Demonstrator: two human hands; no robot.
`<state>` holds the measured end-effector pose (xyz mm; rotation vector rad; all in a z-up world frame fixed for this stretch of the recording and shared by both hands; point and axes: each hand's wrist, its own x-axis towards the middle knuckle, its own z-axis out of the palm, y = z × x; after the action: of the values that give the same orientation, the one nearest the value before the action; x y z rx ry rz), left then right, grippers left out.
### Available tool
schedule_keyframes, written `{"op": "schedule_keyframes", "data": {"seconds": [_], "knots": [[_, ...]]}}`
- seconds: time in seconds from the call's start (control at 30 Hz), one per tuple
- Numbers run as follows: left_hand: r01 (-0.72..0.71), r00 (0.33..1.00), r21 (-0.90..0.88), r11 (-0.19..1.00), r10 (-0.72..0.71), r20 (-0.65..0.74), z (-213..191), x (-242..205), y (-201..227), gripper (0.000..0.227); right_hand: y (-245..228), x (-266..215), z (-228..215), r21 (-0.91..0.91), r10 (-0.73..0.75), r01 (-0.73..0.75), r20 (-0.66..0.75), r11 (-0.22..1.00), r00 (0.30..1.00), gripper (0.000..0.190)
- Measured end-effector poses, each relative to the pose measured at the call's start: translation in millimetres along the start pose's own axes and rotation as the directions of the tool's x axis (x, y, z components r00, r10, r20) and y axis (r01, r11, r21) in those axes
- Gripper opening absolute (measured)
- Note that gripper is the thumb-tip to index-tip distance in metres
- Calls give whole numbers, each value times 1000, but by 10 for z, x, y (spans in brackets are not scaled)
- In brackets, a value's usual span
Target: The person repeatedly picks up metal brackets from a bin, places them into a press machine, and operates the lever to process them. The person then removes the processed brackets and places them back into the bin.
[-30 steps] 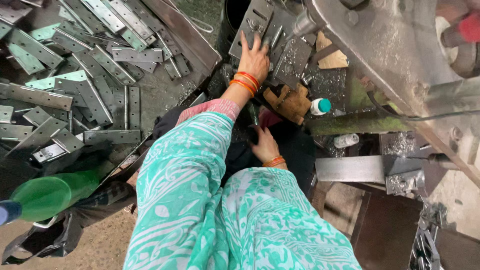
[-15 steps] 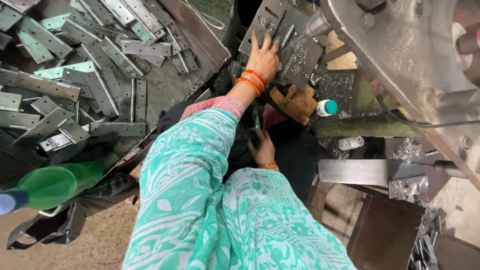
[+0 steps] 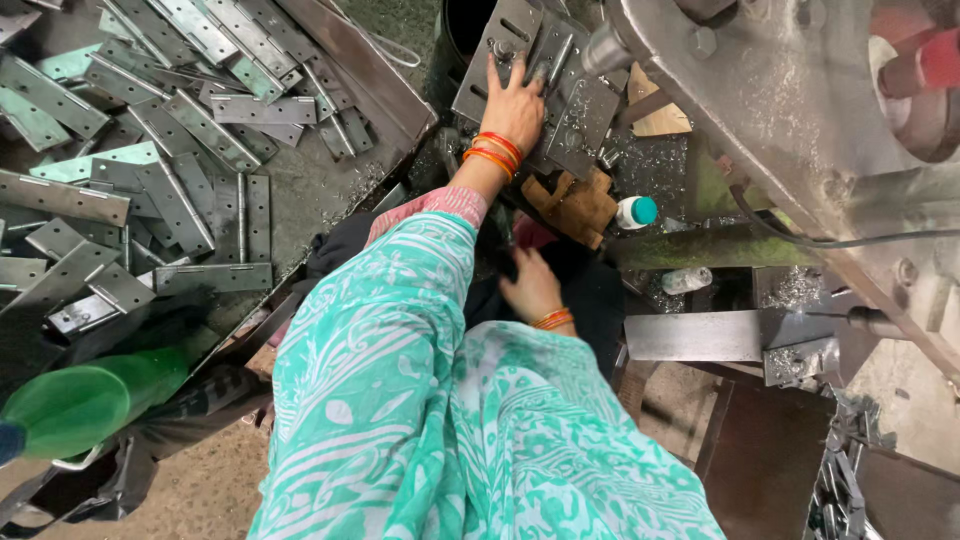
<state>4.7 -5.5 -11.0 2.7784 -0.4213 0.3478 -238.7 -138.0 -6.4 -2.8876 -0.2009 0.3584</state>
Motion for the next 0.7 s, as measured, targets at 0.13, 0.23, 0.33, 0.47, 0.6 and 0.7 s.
{"op": "schedule_keyframes", "data": {"seconds": [0.13, 0.23, 0.33, 0.47, 0.6, 0.7], "knots": [[8, 1000, -20, 1000, -9, -23, 57, -19, -28, 39, -41, -238, 482, 279, -56, 137, -281, 951, 958, 48], [-26, 1000, 61, 998, 26, 7, 89, -166, 39, 41, 15, -312, 566, 280, -1, 54, -186, 959, 983, 48], [-30, 999, 124, 992, 34, -34, 24, -260, 21, 48, 25, -125, 374, 224, -29, 55, -120, 973, 992, 50], [3, 996, 147, 989, -16, 92, -9, -256, 36, 47, 86, 15, -83, 107, -98, 102, -43, 989, 994, 49], [51, 999, 114, 992, -51, 3, -21, -58, 2, 45, 27, 87, -331, 26, -146, 147, -63, 989, 987, 52], [63, 998, 74, 995, -63, -13, -8, 71, -39, 44, -62, 50, -260, 6, -44, 44, -28, 999, 999, 55]]}}
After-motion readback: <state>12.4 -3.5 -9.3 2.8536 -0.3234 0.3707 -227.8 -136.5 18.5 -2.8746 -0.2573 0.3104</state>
